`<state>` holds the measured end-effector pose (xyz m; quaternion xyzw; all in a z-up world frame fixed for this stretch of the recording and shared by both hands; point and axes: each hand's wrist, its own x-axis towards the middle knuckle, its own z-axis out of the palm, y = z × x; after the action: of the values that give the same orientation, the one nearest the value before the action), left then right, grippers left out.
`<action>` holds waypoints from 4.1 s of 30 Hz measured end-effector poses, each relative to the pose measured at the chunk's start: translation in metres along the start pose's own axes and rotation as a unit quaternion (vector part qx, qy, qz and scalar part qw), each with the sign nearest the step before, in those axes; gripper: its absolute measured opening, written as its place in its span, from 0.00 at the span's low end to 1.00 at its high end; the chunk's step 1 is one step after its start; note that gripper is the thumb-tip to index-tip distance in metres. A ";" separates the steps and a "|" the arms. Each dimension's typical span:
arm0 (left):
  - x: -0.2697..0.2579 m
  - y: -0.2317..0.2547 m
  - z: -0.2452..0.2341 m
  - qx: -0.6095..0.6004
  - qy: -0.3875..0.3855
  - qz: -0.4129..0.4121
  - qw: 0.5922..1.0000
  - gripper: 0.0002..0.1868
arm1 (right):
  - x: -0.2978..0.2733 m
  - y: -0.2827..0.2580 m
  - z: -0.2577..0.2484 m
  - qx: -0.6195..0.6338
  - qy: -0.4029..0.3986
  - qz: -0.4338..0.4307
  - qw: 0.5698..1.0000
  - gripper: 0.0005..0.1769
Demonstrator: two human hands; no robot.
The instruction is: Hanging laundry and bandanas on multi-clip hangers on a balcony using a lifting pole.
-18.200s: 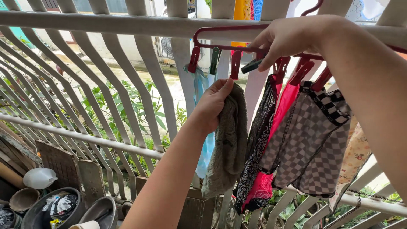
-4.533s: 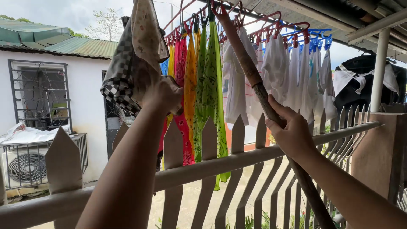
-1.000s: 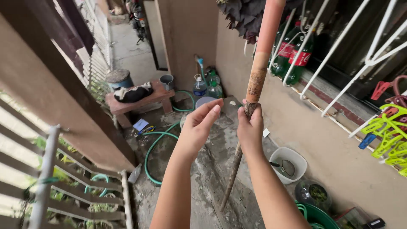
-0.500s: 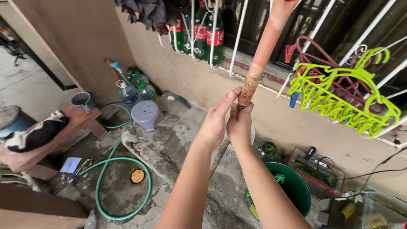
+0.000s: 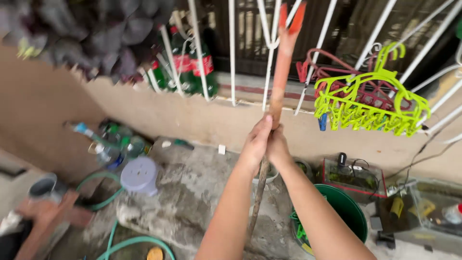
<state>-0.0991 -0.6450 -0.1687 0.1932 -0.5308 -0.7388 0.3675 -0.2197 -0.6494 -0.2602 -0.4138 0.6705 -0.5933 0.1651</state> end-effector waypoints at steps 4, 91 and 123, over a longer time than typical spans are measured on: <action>0.026 -0.011 -0.030 0.008 -0.015 -0.036 0.999 0.39 | 0.015 0.005 0.020 -0.093 0.045 0.021 0.994 0.25; -0.073 -0.384 0.089 0.126 -0.092 -0.431 0.889 0.55 | -0.349 0.282 -0.292 0.335 0.322 0.429 0.774 0.27; -0.078 -0.528 0.036 0.281 -0.218 -0.467 0.809 0.58 | -0.292 0.451 -0.202 -0.225 0.046 0.505 0.832 0.14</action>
<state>-0.2509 -0.4753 -0.6532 0.3465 -0.6276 -0.6623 -0.2176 -0.3489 -0.3178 -0.7103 -0.0157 0.9078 -0.2784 0.3134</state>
